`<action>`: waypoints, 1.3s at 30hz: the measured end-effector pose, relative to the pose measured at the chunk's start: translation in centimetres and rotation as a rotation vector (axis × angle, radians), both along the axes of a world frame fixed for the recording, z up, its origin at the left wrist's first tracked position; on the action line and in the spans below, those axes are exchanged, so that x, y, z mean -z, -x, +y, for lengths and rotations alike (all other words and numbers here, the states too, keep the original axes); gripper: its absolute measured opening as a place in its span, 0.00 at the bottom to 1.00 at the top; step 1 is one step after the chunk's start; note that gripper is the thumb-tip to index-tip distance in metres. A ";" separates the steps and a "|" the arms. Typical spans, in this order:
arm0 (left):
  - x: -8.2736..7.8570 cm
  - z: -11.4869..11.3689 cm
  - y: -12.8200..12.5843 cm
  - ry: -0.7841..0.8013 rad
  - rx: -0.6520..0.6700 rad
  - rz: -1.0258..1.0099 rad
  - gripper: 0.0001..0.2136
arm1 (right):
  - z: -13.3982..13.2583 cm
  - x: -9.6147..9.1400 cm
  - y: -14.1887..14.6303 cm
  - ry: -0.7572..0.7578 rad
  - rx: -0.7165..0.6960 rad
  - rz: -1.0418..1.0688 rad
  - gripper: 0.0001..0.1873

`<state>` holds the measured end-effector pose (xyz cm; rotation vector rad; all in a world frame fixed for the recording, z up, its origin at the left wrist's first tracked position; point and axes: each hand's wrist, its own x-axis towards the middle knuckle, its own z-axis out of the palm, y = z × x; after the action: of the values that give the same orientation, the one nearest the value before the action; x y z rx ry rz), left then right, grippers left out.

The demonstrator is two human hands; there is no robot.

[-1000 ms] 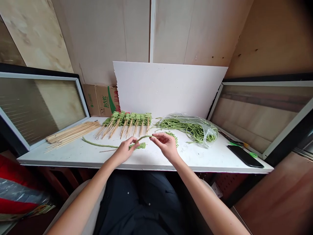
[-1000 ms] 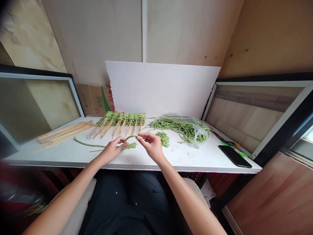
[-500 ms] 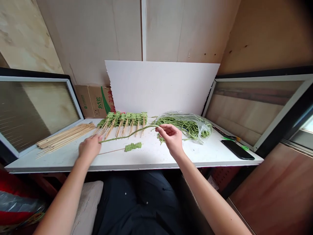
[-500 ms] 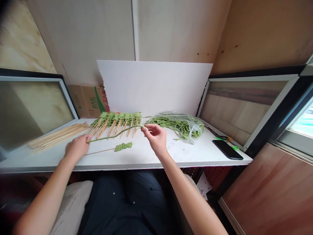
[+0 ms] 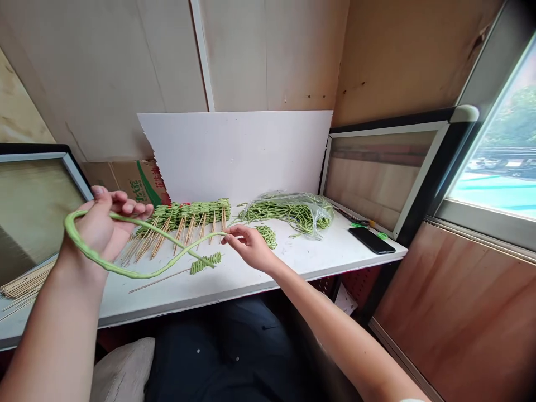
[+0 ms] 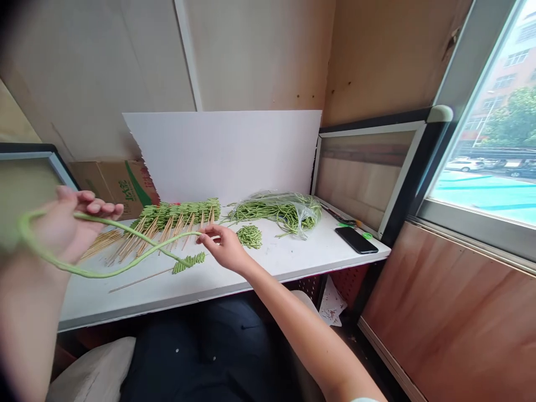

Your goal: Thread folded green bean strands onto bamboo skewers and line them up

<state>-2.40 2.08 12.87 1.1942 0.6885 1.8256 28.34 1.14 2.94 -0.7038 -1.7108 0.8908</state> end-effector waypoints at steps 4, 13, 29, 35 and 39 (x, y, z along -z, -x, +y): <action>-1.6 -0.6 -8.2 0.037 0.091 -0.195 0.20 | -0.6 0.4 -0.6 -0.031 0.035 0.047 0.21; 3.3 4.2 -15.8 0.141 0.259 -0.294 0.14 | -1.1 2.9 -5.5 0.435 -0.215 0.356 0.27; 15.8 5.7 -12.8 0.139 0.184 0.911 0.28 | 2.8 8.9 -30.7 0.399 0.701 -0.099 0.24; 16.4 5.0 -9.8 0.160 0.133 0.957 0.27 | 2.2 10.6 -33.4 0.131 1.008 -0.951 0.18; 17.3 4.2 -8.0 0.154 0.111 1.009 0.25 | 1.9 9.6 -32.0 0.147 1.051 -1.281 0.25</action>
<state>5.61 6.32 -4.38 1.9851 1.2373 0.9583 60.31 3.08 -6.65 -2.2960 -1.8174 -0.3321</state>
